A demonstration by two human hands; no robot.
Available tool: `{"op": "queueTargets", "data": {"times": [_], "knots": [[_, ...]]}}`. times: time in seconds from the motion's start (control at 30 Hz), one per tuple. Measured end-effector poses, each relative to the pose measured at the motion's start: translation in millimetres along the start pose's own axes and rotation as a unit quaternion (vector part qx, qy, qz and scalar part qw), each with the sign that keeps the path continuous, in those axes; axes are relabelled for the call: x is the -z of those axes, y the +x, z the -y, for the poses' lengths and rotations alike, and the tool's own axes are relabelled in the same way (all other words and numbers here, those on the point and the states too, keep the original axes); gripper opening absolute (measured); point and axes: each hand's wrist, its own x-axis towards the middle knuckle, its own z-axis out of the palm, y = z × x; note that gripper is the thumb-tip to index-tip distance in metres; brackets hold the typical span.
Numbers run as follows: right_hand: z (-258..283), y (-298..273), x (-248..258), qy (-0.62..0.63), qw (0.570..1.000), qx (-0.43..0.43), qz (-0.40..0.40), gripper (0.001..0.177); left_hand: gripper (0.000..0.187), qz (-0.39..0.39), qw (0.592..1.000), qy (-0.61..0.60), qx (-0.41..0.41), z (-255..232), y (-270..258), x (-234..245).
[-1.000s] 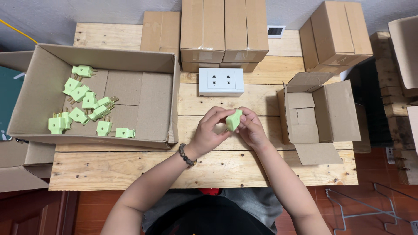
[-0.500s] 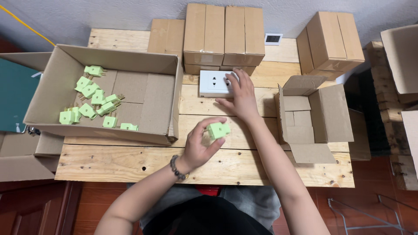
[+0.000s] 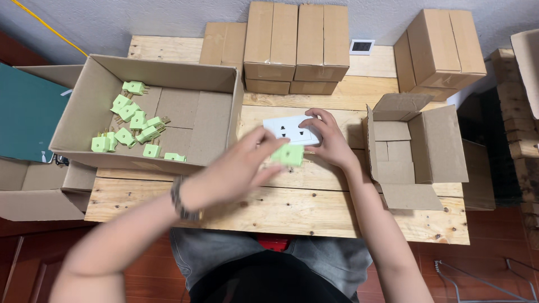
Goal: The person picks up light green electrical plug adapters from a cardboard box and inserts them into a white wall socket plate. They repeat this process, placing each adapter into the socket and then into a separate box. The person also handles cardboard boxes, closing and opening them during the task.
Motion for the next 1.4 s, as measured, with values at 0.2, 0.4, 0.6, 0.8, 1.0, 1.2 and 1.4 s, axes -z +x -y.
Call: {"op": "queueTargets", "data": {"times": [0.2, 0.4, 0.6, 0.8, 1.0, 1.2, 1.4], "knots": [[28, -9, -2, 0.028, 0.999, 0.004, -0.044, 0.097, 0.034, 0.155, 0.956, 0.219, 0.118, 89, 66, -18], [22, -9, -5, -0.003, 0.999, -0.018, -0.044, 0.088, 0.007, 0.161, 0.935, 0.298, 0.102, 131, 92, -72], [35, -7, -10, -0.025, 0.998, -0.041, -0.052, 0.088, 0.017, 0.199, 0.926, 0.305, 0.096, 123, 132, -107], [22, -10, -15, -0.037, 0.998, -0.016, -0.052, 0.091, 0.015, 0.175, 0.932, 0.307, 0.081, 127, 131, -118], [16, -12, -21, -0.03, 0.998, -0.034, -0.049, 0.088, 0.003, 0.143, 0.94, 0.298, 0.086, 157, 113, -123], [11, -12, -24, -0.023, 0.998, -0.034, -0.054, 0.086, 0.032, 0.158, 0.95, 0.254, 0.09, 135, 102, -88], [12, -13, -25, -0.024, 0.997, -0.03, -0.062, 0.084, 0.049, 0.111, 0.98, 0.049, 0.16, 87, 105, -16]]}}
